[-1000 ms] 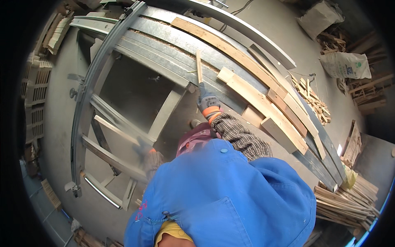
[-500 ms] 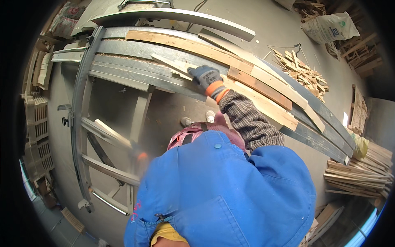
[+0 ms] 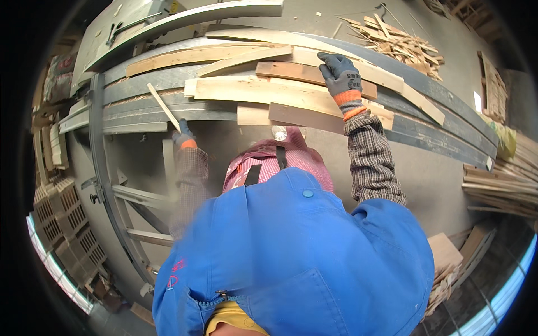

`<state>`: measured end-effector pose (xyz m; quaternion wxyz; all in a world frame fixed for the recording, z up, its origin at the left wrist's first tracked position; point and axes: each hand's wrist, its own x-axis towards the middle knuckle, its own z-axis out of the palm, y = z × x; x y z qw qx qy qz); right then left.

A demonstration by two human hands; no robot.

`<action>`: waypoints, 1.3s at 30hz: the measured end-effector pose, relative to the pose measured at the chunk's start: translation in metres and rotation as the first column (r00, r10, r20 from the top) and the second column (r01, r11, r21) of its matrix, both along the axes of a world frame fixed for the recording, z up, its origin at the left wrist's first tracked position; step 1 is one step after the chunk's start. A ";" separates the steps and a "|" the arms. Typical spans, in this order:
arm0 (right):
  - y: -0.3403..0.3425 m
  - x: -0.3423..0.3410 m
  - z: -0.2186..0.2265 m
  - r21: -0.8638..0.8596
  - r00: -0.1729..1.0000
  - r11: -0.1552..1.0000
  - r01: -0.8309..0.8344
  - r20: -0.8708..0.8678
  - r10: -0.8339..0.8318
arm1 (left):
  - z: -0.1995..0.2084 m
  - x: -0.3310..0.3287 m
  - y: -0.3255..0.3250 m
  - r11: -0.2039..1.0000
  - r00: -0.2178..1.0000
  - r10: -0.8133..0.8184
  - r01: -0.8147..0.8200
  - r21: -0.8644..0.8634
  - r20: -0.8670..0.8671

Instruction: The person feeds wooden planks into a table saw, cuts them, and stacks the cut pieces on a nearby pallet. The person repeats this process multiple times, handling each plank individually and arranging the cut pieces in a pile.

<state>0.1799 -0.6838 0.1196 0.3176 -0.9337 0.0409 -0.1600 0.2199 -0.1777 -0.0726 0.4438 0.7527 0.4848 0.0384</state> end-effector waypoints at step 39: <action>-0.021 -0.250 -0.125 0.129 0.590 0.925 -0.357 -0.737 0.330 | 0.099 -0.492 0.017 0.847 0.814 0.203 0.132 0.515 -0.544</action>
